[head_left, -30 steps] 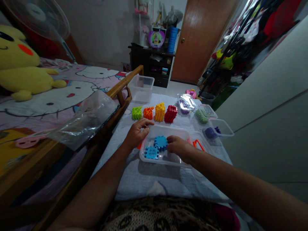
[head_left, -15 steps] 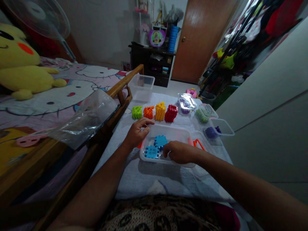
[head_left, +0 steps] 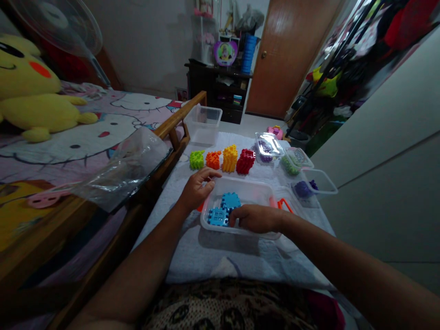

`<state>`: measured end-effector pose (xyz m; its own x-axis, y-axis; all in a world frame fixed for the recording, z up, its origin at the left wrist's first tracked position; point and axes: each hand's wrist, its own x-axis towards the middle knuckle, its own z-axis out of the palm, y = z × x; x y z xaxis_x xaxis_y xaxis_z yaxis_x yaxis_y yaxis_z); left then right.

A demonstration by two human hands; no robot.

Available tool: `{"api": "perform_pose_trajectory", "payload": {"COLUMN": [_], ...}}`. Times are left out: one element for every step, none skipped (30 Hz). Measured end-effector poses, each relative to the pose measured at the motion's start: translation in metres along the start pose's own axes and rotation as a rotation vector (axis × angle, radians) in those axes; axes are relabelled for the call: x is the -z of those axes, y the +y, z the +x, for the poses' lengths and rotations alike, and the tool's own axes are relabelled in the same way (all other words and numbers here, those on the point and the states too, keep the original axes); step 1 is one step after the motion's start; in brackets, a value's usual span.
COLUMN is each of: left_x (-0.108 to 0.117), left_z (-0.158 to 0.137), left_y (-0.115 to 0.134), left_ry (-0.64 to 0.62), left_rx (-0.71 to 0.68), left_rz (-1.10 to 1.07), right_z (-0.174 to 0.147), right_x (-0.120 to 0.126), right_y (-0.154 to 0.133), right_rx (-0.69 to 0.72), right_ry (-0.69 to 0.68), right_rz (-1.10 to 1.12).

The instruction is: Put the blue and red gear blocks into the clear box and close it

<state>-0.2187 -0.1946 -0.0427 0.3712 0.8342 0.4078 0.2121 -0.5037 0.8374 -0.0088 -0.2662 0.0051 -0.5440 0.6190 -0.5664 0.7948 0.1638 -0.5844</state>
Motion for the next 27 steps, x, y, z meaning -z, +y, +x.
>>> {"api": "perform_pose_trajectory", "payload": {"left_x": [0.0, 0.0, 0.0, 0.0, 0.0, 0.0, 0.0, 0.0, 0.0, 0.0, 0.0, 0.0, 0.0, 0.0, 0.0, 0.0, 0.001, 0.001, 0.001, 0.001, 0.001, 0.001, 0.001, 0.001, 0.001, 0.001, 0.001], "left_z": [0.0, 0.0, 0.0, 0.0, 0.0, 0.0, 0.0, 0.0, 0.0, 0.0, 0.0, 0.0, 0.0, 0.0, 0.0, 0.0, 0.0, 0.0, 0.0, 0.0, 0.0, 0.0, 0.0, 0.0, 0.0, 0.0, 0.0], "left_y": [0.0, 0.001, 0.001, 0.001, 0.002, 0.002, 0.002, 0.002, 0.002, 0.002, 0.002, 0.002, 0.002, 0.002, 0.002, 0.002, 0.003, 0.003, 0.003, 0.003, 0.003, 0.003, 0.003, 0.003, 0.003, 0.003, 0.003], "left_ry": [0.002, 0.002, 0.002, 0.003, 0.003, 0.005, 0.005, 0.005, 0.006, 0.006, 0.006, 0.006, 0.007, 0.008, 0.008, 0.007, 0.007, 0.007, 0.006, 0.005, 0.005, 0.006, 0.007, 0.007, 0.007, 0.008, 0.009], "left_rx": [0.004, 0.007, 0.01, 0.013, 0.015, 0.016, 0.016, 0.015, 0.014, 0.013, 0.01, 0.008, 0.006, 0.005, 0.005, 0.006, 0.007, 0.008, 0.008, 0.007, 0.005, 0.002, 0.002, 0.002, 0.005, 0.009, 0.012], "left_rz": [0.002, 0.005, 0.007, 0.008, 0.008, 0.007, 0.006, 0.006, 0.006, 0.006, 0.006, 0.007, 0.008, 0.011, 0.015, 0.02, 0.025, 0.028, 0.031, 0.031, 0.029, 0.025, 0.022, 0.02, 0.019, 0.02, 0.021], "right_z": [0.001, 0.001, 0.002, 0.002, 0.002, 0.001, 0.0, -0.001, -0.003, -0.005, -0.007, -0.008, -0.01, -0.01, -0.01, -0.01, -0.01, -0.009, -0.008, -0.008, -0.007, -0.007, -0.006, -0.006, -0.006, -0.006, -0.006], "right_x": [0.0, 0.0, 0.0, 0.0, 0.0, 0.0, 0.001, 0.002, 0.004, 0.005, 0.007, 0.009, 0.01, 0.011, 0.011, 0.011, 0.01, 0.009, 0.009, 0.008, 0.008, 0.007, 0.007, 0.006, 0.006, 0.006, 0.006], "right_y": [0.001, 0.002, 0.003, 0.003, 0.003, 0.002, 0.001, -0.001, -0.003, -0.005, -0.007, -0.009, -0.011, -0.012, -0.012, -0.013, -0.012, -0.012, -0.012, -0.012, -0.012, -0.012, -0.012, -0.012, -0.012, -0.012, -0.011], "right_rx": [-0.009, -0.011, -0.007, -0.001, 0.007, 0.015, 0.021, 0.023, 0.025, 0.026, 0.025, 0.02, 0.013, 0.009, 0.009, 0.012, 0.017, 0.024, 0.032, 0.04, 0.046, 0.051, 0.053, 0.052, 0.047, 0.04, 0.035], "right_ry": [0.001, -0.002, -0.006, -0.008, -0.01, -0.015, -0.02, -0.027, -0.037, -0.045, -0.047, -0.046, -0.043, -0.039, -0.037, -0.037, -0.041, -0.046, -0.049, -0.053, -0.057, -0.059, -0.062, -0.064, -0.067, -0.068, -0.065], "right_rz": [0.019, 0.035, 0.047, 0.056, 0.063, 0.067, 0.068, 0.065, 0.054, 0.036, 0.012, -0.015, -0.043, -0.067, -0.086, -0.099, -0.107, -0.113, -0.118, -0.12, -0.12, -0.117, -0.112, -0.105, -0.098, -0.089, -0.079]}}
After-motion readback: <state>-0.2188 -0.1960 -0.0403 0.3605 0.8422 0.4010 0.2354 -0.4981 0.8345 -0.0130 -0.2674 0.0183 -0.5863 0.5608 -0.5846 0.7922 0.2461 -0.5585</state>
